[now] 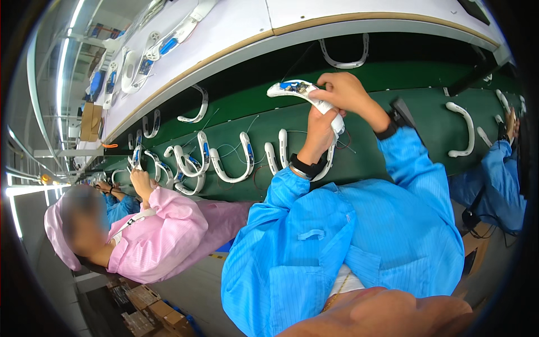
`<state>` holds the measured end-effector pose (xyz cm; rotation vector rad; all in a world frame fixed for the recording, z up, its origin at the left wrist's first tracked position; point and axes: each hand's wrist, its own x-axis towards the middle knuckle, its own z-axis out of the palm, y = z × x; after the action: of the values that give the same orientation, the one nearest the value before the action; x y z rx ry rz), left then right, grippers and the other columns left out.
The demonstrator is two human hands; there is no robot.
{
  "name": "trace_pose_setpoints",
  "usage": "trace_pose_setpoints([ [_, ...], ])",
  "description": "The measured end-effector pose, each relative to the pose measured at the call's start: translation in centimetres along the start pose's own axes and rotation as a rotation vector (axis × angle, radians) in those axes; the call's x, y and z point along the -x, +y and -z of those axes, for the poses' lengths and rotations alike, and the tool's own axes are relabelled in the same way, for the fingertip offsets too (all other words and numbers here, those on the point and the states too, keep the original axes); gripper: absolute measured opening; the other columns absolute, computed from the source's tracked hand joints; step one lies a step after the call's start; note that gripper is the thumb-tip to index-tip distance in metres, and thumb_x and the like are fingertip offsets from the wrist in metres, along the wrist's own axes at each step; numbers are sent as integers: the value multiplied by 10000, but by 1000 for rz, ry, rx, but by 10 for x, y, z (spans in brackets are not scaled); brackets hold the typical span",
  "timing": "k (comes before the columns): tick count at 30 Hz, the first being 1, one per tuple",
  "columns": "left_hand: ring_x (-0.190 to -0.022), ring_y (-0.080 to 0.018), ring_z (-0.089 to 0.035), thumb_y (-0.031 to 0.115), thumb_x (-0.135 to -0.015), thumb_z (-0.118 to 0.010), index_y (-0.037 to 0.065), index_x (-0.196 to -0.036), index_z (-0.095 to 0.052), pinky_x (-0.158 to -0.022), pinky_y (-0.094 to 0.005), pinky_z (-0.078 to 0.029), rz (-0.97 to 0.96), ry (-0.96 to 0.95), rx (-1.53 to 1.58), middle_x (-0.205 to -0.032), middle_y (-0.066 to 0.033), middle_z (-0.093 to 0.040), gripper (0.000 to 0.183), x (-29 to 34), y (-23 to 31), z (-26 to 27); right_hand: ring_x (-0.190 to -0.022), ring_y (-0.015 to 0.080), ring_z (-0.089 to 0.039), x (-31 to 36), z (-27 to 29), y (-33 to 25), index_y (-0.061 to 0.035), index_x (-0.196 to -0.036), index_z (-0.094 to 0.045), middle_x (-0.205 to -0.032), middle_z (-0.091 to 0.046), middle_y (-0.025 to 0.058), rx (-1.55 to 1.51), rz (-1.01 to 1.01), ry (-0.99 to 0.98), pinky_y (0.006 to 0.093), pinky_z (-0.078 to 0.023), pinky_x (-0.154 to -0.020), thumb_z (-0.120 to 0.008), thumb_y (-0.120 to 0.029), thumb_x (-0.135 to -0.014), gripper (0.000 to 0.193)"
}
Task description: Assembling small electronic components and wiring into white U-shaped plastic housings at a factory workstation.
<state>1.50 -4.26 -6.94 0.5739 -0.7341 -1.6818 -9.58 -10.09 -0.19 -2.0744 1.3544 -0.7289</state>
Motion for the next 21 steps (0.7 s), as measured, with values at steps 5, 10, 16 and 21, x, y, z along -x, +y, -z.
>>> trace_pose_setpoints([
  [5, -853, -193, -597, -10, -849, -499, 2, -1080, -518, -834, -371, -512, 108, 59, -56, -936, -93, -590, 232, 1, 12, -9, -589, 311, -606, -26, -1, 18, -37, -676, -657, -601, -591, 147, 51, 115, -156, 409, -470, -580, -570, -353, -836, 365],
  [10, -844, -212, -606, 5, -847, -501, -9, -1104, -515, -810, -381, -520, 168, 4, -36, -943, -115, -594, 258, -12, 18, -2, -597, 304, -616, -20, -6, 11, -42, -681, -650, -596, -604, 133, 484, 214, 101, 417, -470, -551, -527, -315, -885, 363],
  [16, -820, -221, -603, -7, -837, -509, -8, -1135, -473, -778, -390, -530, 278, 41, 18, -929, -124, -580, 300, -7, 7, -15, -546, 281, -593, -11, 7, 26, -50, -636, -613, -560, -582, 116, 518, 210, 257, 405, -450, -506, -569, -357, -862, 384],
  [21, -820, -224, -603, 4, -839, -537, 5, -1169, -424, -772, -399, -539, 358, 98, 135, -937, -128, -565, 349, -2, -2, -20, -549, 319, -586, -19, 35, 35, -5, -552, -563, -520, -545, 135, 138, 16, 126, 431, -443, -525, -554, -504, -847, 580],
])
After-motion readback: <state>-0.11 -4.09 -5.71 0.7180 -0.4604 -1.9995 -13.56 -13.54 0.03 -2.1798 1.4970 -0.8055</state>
